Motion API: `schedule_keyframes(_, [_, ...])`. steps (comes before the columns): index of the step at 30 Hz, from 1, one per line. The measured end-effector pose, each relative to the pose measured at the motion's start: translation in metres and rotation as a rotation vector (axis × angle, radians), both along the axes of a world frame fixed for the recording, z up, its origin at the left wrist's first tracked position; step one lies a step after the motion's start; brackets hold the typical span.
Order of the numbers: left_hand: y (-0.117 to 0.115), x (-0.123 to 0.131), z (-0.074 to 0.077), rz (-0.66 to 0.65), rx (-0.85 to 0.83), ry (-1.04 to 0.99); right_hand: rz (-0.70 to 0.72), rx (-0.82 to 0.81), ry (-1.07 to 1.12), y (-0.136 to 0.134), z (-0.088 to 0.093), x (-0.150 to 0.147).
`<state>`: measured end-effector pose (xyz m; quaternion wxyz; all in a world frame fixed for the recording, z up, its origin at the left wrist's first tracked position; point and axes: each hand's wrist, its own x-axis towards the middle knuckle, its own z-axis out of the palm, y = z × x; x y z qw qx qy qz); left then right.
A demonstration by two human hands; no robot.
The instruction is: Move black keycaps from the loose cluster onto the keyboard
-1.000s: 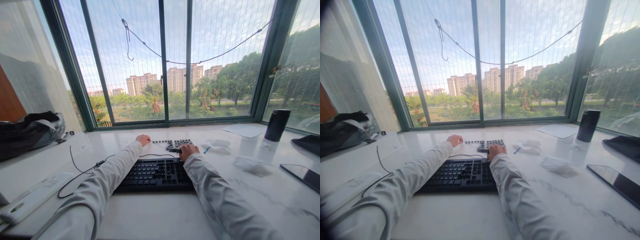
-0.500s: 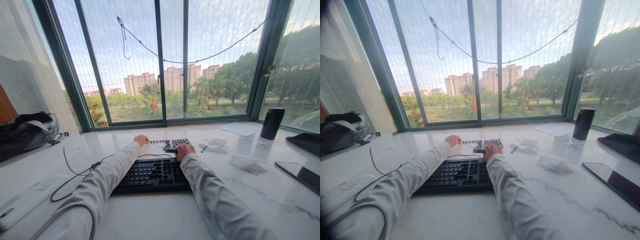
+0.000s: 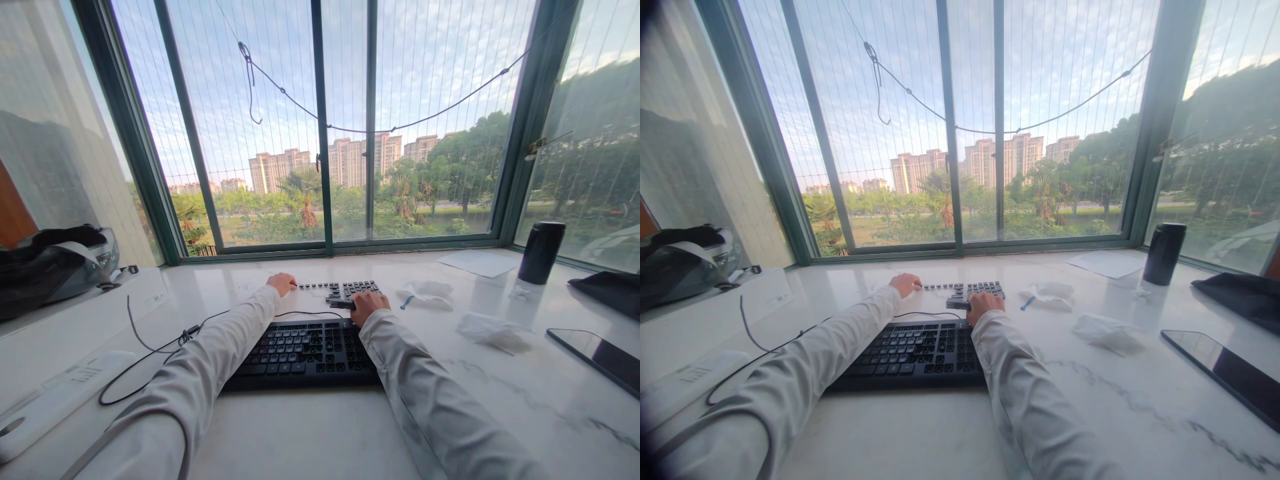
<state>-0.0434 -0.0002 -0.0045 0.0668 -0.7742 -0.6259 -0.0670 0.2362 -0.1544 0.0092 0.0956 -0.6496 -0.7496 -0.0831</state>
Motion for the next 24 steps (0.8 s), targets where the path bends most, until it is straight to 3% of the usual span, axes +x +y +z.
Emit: schedule_keyframes(24, [0.0002, 0.0023, 0.0070, 0.013, 0.021, 0.000, -0.011, -0.017, 0.003, -0.0049, 0.0052, -0.0001])
